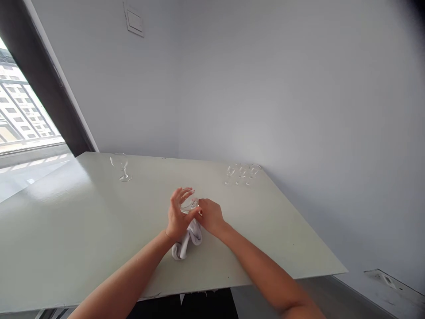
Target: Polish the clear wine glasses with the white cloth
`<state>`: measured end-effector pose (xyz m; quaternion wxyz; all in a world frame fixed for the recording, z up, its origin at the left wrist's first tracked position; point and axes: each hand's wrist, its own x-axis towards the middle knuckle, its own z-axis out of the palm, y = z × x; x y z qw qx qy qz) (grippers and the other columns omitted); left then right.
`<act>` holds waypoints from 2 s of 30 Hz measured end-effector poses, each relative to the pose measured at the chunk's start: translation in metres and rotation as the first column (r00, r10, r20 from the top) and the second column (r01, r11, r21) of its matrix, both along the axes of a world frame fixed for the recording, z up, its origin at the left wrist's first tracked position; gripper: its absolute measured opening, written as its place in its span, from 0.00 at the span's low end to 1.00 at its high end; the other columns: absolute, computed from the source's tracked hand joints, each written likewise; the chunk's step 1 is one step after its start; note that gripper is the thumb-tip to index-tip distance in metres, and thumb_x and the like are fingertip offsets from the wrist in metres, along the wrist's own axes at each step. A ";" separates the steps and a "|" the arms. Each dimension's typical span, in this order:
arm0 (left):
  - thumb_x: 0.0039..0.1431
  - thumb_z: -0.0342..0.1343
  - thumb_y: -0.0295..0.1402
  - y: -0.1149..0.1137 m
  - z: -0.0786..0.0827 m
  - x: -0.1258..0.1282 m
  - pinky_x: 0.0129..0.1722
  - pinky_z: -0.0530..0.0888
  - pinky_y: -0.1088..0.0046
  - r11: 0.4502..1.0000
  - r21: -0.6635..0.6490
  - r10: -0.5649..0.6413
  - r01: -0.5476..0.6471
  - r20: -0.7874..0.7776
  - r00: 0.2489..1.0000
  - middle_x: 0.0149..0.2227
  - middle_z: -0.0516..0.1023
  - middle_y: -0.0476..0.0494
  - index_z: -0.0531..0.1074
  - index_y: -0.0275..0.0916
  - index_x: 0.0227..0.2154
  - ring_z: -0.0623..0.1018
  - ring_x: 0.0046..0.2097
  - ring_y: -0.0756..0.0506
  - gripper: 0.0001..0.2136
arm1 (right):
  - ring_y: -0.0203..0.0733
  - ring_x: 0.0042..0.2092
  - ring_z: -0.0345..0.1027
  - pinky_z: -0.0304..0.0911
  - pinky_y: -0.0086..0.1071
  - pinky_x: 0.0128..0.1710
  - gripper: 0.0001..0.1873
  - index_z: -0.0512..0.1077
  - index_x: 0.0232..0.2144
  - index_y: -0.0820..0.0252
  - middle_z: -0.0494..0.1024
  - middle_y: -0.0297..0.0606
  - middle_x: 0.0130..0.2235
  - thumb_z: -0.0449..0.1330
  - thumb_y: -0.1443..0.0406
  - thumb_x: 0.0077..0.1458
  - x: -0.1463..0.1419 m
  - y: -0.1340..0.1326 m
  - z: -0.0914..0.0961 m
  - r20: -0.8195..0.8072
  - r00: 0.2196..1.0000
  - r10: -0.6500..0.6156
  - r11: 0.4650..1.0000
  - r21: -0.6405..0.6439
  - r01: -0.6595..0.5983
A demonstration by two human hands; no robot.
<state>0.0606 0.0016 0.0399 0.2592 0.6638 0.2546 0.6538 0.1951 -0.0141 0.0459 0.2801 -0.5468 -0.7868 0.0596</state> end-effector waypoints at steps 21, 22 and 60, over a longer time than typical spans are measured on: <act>0.43 0.59 0.34 0.008 -0.047 0.013 0.56 0.59 0.63 0.912 -0.364 -0.151 -0.188 -0.725 0.672 0.59 0.55 0.45 0.55 0.48 0.56 0.61 0.57 0.41 0.34 | 0.38 0.30 0.67 0.55 0.27 0.27 0.12 0.71 0.29 0.62 0.75 0.38 0.27 0.51 0.61 0.51 0.077 0.138 -0.034 -0.201 0.812 -0.548 0.820 -0.322 0.473; 0.43 0.59 0.33 0.008 -0.047 0.013 0.55 0.59 0.63 0.909 -0.370 -0.144 -0.194 -0.713 0.686 0.58 0.56 0.45 0.55 0.48 0.55 0.61 0.57 0.41 0.33 | 0.38 0.32 0.67 0.55 0.27 0.28 0.12 0.71 0.31 0.61 0.75 0.38 0.28 0.52 0.61 0.51 0.077 0.139 -0.033 -0.203 0.811 -0.549 0.818 -0.327 0.473; 0.44 0.60 0.34 0.176 0.013 -0.200 0.47 0.66 0.64 0.442 -0.690 0.644 -0.573 -0.201 0.738 0.46 0.69 0.39 0.51 0.38 0.54 0.71 0.47 0.43 0.34 | 0.42 0.37 0.70 0.64 0.35 0.36 0.19 0.69 0.37 0.58 0.76 0.37 0.35 0.66 0.61 0.41 0.016 0.032 -0.041 -0.952 0.067 -0.299 0.753 -0.279 -0.596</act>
